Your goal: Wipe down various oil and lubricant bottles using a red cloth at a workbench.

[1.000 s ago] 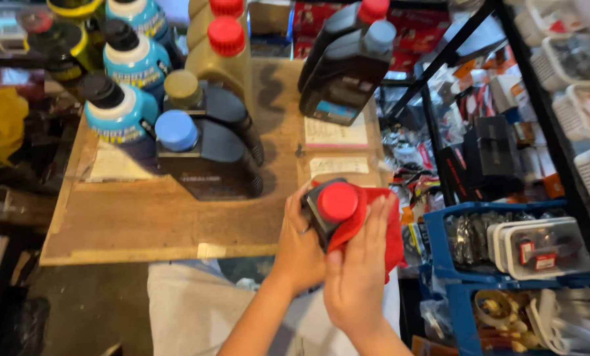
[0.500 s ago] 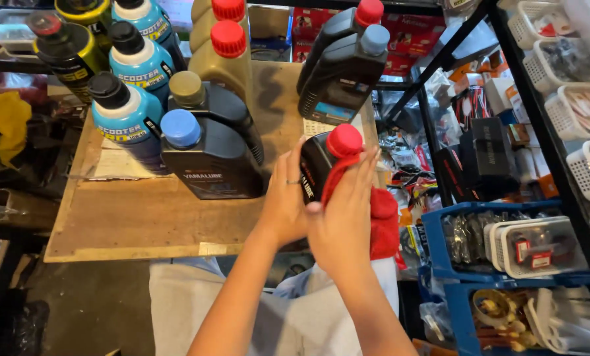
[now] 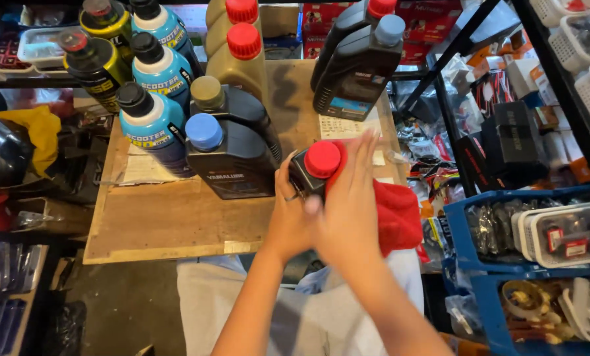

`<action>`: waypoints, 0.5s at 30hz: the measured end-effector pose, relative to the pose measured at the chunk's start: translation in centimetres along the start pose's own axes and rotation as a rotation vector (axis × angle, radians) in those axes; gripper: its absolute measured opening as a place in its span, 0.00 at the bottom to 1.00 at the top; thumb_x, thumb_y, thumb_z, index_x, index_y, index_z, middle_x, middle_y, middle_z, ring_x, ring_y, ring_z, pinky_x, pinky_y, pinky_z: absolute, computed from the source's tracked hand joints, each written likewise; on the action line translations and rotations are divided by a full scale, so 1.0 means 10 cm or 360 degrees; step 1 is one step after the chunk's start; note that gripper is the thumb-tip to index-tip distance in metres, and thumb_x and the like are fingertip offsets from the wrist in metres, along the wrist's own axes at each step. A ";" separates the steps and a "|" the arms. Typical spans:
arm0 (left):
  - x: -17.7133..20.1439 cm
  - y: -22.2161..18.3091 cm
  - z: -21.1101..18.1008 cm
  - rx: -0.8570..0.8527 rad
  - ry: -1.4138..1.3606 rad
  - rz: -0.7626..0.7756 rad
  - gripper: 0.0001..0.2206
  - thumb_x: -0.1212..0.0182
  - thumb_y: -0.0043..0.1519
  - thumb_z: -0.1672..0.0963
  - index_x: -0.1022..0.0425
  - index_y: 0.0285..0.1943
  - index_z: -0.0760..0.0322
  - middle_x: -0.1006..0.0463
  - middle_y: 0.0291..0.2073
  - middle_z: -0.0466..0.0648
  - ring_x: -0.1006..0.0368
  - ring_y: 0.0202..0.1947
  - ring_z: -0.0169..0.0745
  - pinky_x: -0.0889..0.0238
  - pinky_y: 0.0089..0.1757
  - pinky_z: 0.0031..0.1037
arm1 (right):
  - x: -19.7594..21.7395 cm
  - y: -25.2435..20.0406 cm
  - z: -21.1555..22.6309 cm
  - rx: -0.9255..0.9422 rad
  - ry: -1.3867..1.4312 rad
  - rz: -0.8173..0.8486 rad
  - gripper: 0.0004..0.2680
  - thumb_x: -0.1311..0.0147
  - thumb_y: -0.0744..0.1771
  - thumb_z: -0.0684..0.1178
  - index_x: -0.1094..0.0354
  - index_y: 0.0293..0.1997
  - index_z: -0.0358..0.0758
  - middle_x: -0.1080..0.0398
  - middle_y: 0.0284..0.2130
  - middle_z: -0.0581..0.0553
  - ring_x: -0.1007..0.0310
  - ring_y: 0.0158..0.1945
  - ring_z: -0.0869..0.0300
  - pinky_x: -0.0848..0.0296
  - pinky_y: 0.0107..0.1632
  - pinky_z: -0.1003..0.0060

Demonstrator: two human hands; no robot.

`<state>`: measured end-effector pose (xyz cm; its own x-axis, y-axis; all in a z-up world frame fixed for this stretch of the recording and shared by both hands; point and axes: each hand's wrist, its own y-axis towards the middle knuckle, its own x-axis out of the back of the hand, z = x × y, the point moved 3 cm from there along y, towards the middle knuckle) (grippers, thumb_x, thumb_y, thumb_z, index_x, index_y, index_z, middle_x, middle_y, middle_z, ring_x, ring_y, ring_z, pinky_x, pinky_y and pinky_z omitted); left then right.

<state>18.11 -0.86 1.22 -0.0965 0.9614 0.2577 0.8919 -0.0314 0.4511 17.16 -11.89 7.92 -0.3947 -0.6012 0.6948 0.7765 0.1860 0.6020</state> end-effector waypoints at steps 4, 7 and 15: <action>-0.13 0.00 0.29 0.0031 0.0058 -0.0042 0.60 0.18 0.40 0.57 0.63 0.78 0.73 0.43 0.59 0.66 0.44 0.65 0.73 0.51 0.67 0.52 | -0.01 -0.42 0.25 0.0035 -0.0185 0.0135 0.43 0.80 0.67 0.78 0.65 0.71 0.10 0.64 0.70 0.07 0.68 0.75 0.18 0.61 0.74 0.35; -0.12 -0.06 0.20 -0.0013 0.0022 -0.0084 0.61 0.18 0.39 0.54 0.63 0.78 0.73 0.43 0.59 0.67 0.43 0.63 0.75 0.51 0.66 0.53 | -0.02 -0.38 0.10 0.0104 -0.0284 0.0144 0.45 0.81 0.66 0.80 0.66 0.72 0.10 0.64 0.71 0.09 0.67 0.75 0.19 0.60 0.75 0.37; 0.01 0.01 -0.06 -0.0098 -0.0071 -0.0003 0.68 0.16 0.30 0.46 0.61 0.78 0.72 0.41 0.61 0.68 0.43 0.64 0.76 0.52 0.66 0.56 | 0.09 -0.41 -0.18 -0.0337 0.0723 0.0231 0.39 0.87 0.68 0.76 0.70 0.77 0.24 0.65 0.75 0.21 0.66 0.77 0.33 0.62 0.76 0.46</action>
<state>17.94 -0.96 1.80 -0.0771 0.9726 0.2192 0.8629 -0.0451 0.5034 14.47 -14.63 5.39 -0.0593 -0.8662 0.4962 0.9082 0.1594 0.3869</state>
